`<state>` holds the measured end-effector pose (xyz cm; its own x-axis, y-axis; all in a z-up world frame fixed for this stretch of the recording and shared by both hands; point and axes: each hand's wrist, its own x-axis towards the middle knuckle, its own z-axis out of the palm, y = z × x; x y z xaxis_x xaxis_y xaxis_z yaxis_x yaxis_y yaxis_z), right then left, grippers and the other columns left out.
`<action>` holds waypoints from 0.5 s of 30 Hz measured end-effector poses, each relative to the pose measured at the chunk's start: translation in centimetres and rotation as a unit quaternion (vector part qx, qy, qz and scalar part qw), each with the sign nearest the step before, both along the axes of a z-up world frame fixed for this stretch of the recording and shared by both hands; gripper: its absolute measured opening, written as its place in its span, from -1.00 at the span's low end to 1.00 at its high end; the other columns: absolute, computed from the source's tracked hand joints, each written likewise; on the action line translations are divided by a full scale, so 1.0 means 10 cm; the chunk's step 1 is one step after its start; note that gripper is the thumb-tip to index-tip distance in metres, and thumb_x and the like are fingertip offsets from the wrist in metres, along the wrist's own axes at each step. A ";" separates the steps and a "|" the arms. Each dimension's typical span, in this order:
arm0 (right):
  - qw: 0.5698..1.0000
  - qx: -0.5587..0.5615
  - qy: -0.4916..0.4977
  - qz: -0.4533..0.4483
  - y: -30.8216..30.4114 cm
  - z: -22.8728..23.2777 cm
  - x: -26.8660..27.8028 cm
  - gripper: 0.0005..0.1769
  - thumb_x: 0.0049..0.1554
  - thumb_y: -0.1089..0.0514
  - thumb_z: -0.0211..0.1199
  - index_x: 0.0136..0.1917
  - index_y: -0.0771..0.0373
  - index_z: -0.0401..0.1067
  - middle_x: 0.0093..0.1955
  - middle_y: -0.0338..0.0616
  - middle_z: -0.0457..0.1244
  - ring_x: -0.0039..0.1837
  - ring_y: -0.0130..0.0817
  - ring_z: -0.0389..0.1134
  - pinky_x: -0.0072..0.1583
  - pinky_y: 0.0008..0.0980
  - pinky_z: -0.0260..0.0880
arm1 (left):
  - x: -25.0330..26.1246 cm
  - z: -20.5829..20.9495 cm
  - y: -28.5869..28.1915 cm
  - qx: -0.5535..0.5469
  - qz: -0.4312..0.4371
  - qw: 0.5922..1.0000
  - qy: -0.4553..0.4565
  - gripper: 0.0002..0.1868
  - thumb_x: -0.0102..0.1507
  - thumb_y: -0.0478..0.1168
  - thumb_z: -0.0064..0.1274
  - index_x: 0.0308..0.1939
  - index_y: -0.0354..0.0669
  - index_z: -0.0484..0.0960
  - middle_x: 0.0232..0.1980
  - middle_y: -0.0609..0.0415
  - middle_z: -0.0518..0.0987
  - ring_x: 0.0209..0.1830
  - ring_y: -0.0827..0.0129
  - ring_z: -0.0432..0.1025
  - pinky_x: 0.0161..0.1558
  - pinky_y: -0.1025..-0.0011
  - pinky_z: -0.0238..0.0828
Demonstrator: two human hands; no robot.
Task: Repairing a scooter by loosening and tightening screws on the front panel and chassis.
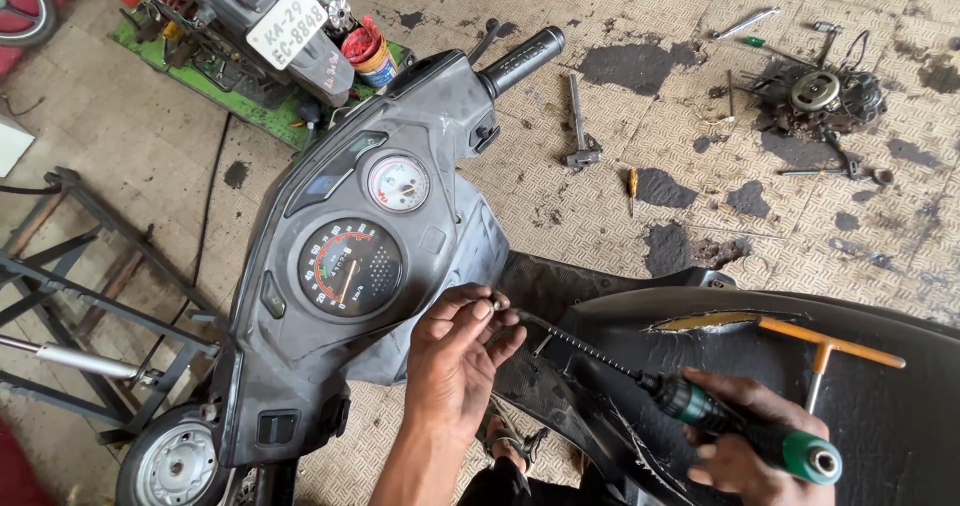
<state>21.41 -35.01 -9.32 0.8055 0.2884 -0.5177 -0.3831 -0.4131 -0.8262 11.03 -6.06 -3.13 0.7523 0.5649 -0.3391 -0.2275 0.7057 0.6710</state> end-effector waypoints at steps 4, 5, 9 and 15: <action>0.994 0.101 -0.026 0.034 -0.10 -0.11 0.01 -0.25 -0.17 0.51 0.17 0.32 0.28 0.60 -0.12 0.15 0.42 -0.25 -0.21 0.51 -0.27 -0.24 0.57 | 0.00 0.07 -0.03 0.024 -0.027 0.999 -0.004 -0.87 0.25 -0.36 0.17 -0.12 -0.23 0.65 -0.15 -0.02 0.66 -0.09 0.22 0.59 -0.06 0.21 0.64; 0.998 0.025 -0.020 0.062 -0.04 -0.02 0.03 -0.24 -0.19 0.50 0.22 0.31 0.25 0.60 -0.14 0.15 0.42 -0.26 -0.19 0.48 -0.26 -0.23 0.56 | 0.01 0.07 -0.04 0.026 -0.027 0.999 -0.005 -0.87 0.25 -0.36 0.17 -0.12 -0.23 0.65 -0.15 -0.02 0.66 -0.08 0.22 0.59 -0.05 0.21 0.64; 0.995 0.091 -0.023 0.031 -0.09 -0.19 -0.02 -0.26 -0.20 0.50 0.14 0.27 0.31 0.60 -0.10 0.12 0.42 -0.28 -0.22 0.54 -0.29 -0.24 0.57 | 0.03 0.08 -0.04 0.026 -0.029 0.999 0.011 -0.88 0.25 -0.38 0.17 -0.13 -0.24 0.65 -0.16 -0.03 0.66 -0.08 0.18 0.61 -0.05 0.18 0.64; 0.981 0.189 0.009 -0.033 -0.06 -0.12 -0.06 -0.43 -0.02 0.45 0.14 0.27 0.36 0.56 -0.17 0.18 0.43 -0.31 -0.23 0.44 -0.35 -0.27 0.60 | 0.02 0.09 -0.06 0.024 -0.017 1.000 0.011 -0.88 0.22 -0.38 0.19 -0.17 -0.20 0.67 -0.18 -0.01 0.68 -0.11 0.21 0.61 -0.08 0.18 0.65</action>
<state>20.85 -35.57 -10.48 0.8209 0.4099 -0.3976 -0.4144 -0.0516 -0.9086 11.19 -6.66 -2.20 0.7641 0.5556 -0.3280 -0.1896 0.6793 0.7090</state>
